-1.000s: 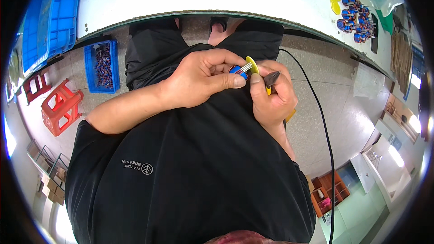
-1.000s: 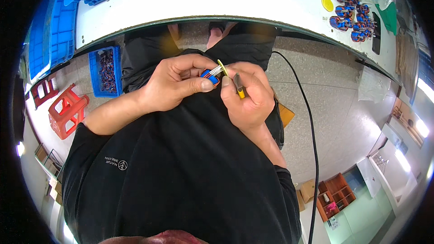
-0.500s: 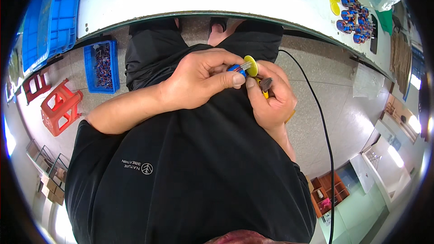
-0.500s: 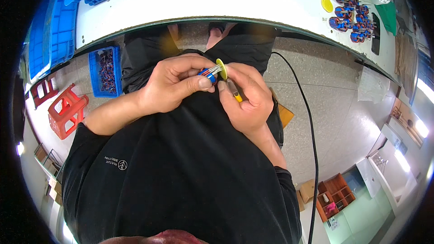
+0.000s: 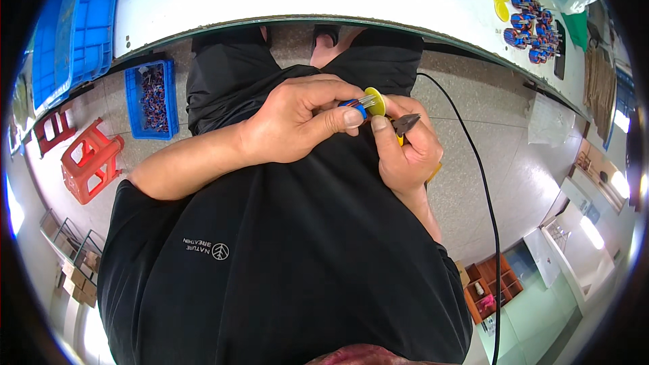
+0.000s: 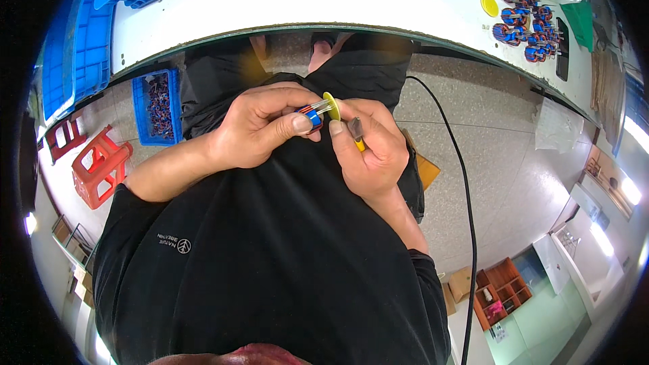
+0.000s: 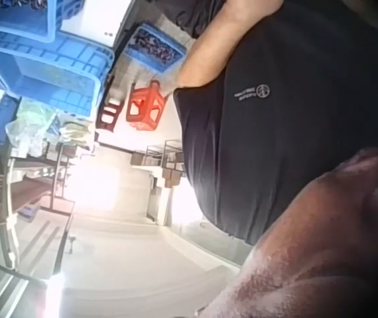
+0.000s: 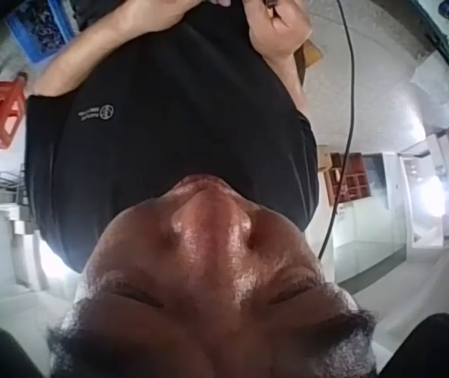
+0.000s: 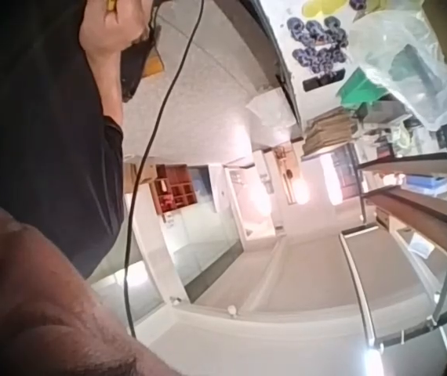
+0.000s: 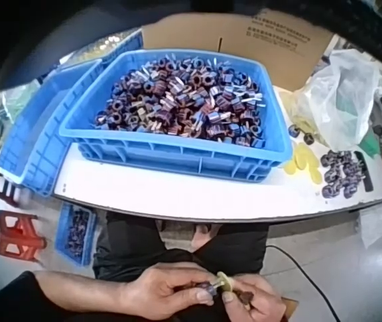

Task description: Assembling small electronic components by inserting plastic parts into metallic rings using needle-nose pliers.

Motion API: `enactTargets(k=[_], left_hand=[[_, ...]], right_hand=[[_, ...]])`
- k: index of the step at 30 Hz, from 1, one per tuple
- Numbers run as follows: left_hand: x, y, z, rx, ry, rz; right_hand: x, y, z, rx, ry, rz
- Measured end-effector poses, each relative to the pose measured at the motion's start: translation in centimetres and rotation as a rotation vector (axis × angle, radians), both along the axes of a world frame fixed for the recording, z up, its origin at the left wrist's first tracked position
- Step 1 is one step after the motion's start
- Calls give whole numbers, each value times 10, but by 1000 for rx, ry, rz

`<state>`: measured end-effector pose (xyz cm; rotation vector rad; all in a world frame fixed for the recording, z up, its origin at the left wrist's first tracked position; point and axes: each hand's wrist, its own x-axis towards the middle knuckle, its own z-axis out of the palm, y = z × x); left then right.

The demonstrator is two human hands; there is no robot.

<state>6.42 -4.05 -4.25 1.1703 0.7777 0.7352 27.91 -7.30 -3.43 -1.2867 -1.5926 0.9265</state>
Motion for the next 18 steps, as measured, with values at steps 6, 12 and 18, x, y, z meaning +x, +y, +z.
enactTargets(k=[6, 12, 18], left_hand=[[3, -3, -2, -14, -58, 13], [2, -1, -1, -15, -72, -9], [3, -5, -7, -111, -202, 28]], right_hand=[[3, -1, 3, -24, 25, 31], [6, -1, 4, -52, 42, 48], [6, -2, 3, -51, 72, 70]])
